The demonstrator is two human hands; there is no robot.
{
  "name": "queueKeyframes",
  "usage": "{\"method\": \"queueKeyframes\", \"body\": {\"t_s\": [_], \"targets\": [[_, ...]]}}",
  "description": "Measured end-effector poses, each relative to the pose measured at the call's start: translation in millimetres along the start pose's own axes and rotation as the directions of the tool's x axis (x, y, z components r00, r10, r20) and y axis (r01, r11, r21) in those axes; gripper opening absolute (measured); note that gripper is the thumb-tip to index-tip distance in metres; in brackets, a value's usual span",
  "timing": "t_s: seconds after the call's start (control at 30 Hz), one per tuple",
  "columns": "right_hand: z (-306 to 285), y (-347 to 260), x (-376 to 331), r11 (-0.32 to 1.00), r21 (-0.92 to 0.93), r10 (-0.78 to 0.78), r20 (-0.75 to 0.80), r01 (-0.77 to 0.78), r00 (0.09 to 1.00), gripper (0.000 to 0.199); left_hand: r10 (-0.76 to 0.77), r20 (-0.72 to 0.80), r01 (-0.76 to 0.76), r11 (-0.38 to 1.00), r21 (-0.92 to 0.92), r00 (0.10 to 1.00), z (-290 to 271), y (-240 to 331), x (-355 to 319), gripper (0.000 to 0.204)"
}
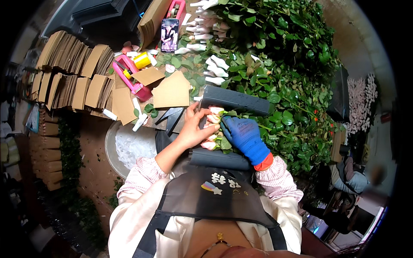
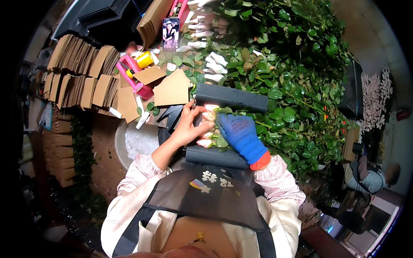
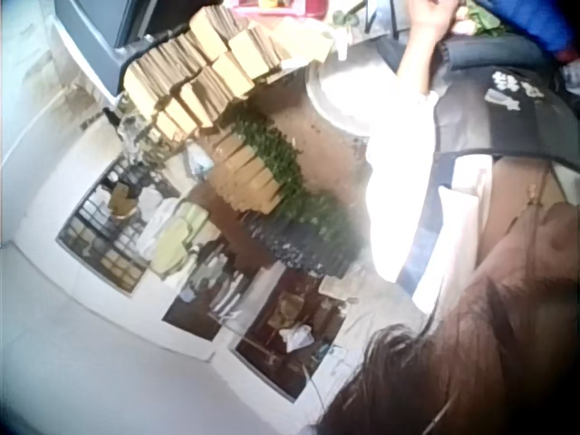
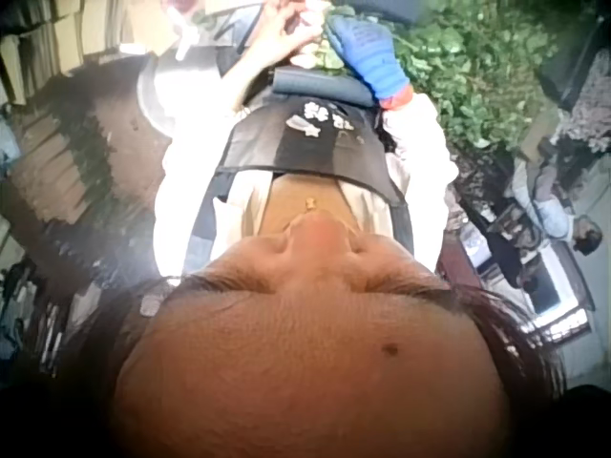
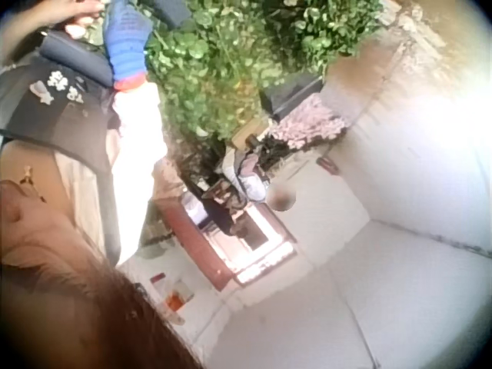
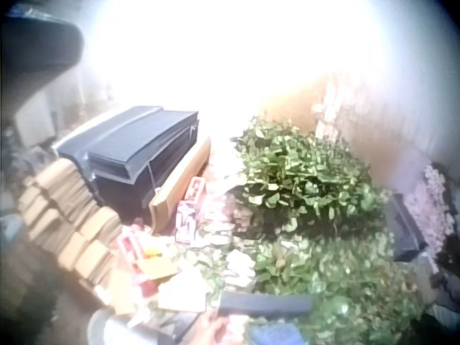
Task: The person assembles a floral arrangement by placing white flower buds and green leaves into a black rectangular tray. They use shears to trim stems and arrange the components in rows, then close the tray lid.
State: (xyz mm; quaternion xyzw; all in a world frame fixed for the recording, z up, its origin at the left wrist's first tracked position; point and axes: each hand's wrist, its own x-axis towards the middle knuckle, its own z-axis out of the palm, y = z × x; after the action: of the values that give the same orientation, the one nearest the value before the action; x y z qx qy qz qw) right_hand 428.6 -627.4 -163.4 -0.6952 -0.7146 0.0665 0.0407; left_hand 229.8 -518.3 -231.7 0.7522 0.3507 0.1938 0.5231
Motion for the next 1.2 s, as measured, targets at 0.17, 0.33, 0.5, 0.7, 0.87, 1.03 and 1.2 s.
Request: {"method": "queueKeyframes", "body": {"t_s": [0.17,0.33,0.5,0.7,0.87,1.03,1.2], "targets": [[-30,-16,-11,0.933,0.355,0.125,-0.152,-0.064,0.98,0.032,0.026,-0.207,-0.033,0.999,-0.028,0.978,10,5,8,0.041],[-12,-7,-9,0.831,0.554,0.234,-0.264,-0.051,0.936,0.038,0.073,-0.235,-0.088,0.995,-0.056,0.969,13,4,3,0.037],[2,-5,-2,0.969,0.235,0.104,-0.115,-0.074,0.988,0.053,0.09,-0.219,-0.104,0.993,-0.056,0.972,13,1,4,0.036],[-14,-15,-2,0.976,0.194,0.111,-0.085,-0.093,0.99,0.049,0.088,-0.18,-0.09,0.996,-0.003,0.98,10,-1,4,0.037],[-35,-23,-19,0.874,0.482,0.198,-0.258,-0.052,0.945,0.041,0.114,-0.073,-0.109,0.991,0.076,0.991,-40,-15,-1,0.03],[-38,-36,-35,0.794,0.609,0.285,-0.365,-0.005,0.886,0.04,0.398,-0.161,-0.046,0.463,0.885,0.903,-99,-70,34,0.073],[-46,-38,-36,0.815,0.577,0.222,-0.384,0.045,0.896,0.037,0.245,0.056,-0.19,0.567,0.801,0.968,-126,-73,54,0.083]]}}
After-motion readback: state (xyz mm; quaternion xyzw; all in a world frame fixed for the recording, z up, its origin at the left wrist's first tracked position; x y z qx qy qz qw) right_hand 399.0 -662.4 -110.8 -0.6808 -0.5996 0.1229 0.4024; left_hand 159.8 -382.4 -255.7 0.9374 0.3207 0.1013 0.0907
